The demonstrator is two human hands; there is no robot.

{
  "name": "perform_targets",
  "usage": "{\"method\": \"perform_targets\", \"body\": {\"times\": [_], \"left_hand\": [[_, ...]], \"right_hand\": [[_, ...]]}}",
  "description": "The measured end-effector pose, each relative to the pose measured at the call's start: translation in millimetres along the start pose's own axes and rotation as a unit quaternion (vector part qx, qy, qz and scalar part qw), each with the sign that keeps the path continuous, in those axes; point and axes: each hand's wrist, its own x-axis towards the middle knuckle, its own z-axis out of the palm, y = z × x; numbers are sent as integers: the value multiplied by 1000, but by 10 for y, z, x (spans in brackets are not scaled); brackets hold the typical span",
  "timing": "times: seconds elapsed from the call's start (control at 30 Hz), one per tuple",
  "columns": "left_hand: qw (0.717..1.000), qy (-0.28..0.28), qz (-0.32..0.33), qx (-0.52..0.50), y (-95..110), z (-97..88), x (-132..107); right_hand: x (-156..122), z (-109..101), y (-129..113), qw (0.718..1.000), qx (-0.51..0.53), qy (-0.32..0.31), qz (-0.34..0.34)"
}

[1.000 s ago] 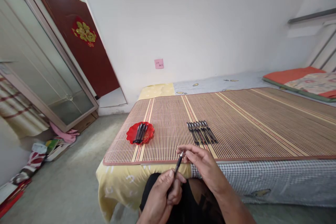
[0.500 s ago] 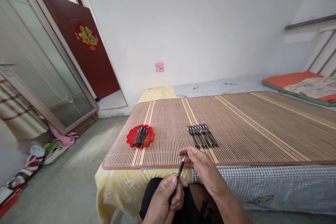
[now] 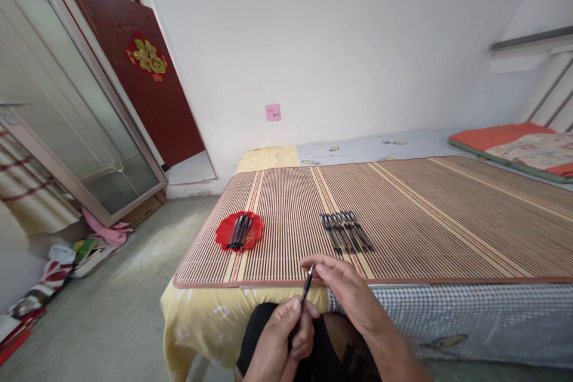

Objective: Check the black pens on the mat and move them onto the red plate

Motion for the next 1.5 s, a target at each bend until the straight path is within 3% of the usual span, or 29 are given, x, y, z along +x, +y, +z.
{"method": "perform_targets", "body": {"times": [0.23,0.53,0.83,1.13,1.3,1.43,1.5], "left_hand": [[999,25,-4,21,10,-31,36],[999,47,-18,7,-3,-99,99],[998,58,-26,-18,-136,-283,191],[988,73,-99,-92,-209,-475,250],[986,96,-103,-87,-259,-625,288],[981,113,-114,-105,-285,-787,304],[980,111,-114,-121,-303,-879,316]], "right_hand": [[87,25,66,1000,-12,28,-3],[129,11,165,1000,5,2,19],[214,-7,268,999,-7,2,32],[316,-31,396,999,-16,2,43],[363,-7,486,998,-30,11,47],[482,-92,569,996,-83,-9,36],[636,-248,616,978,-209,13,23]]}}
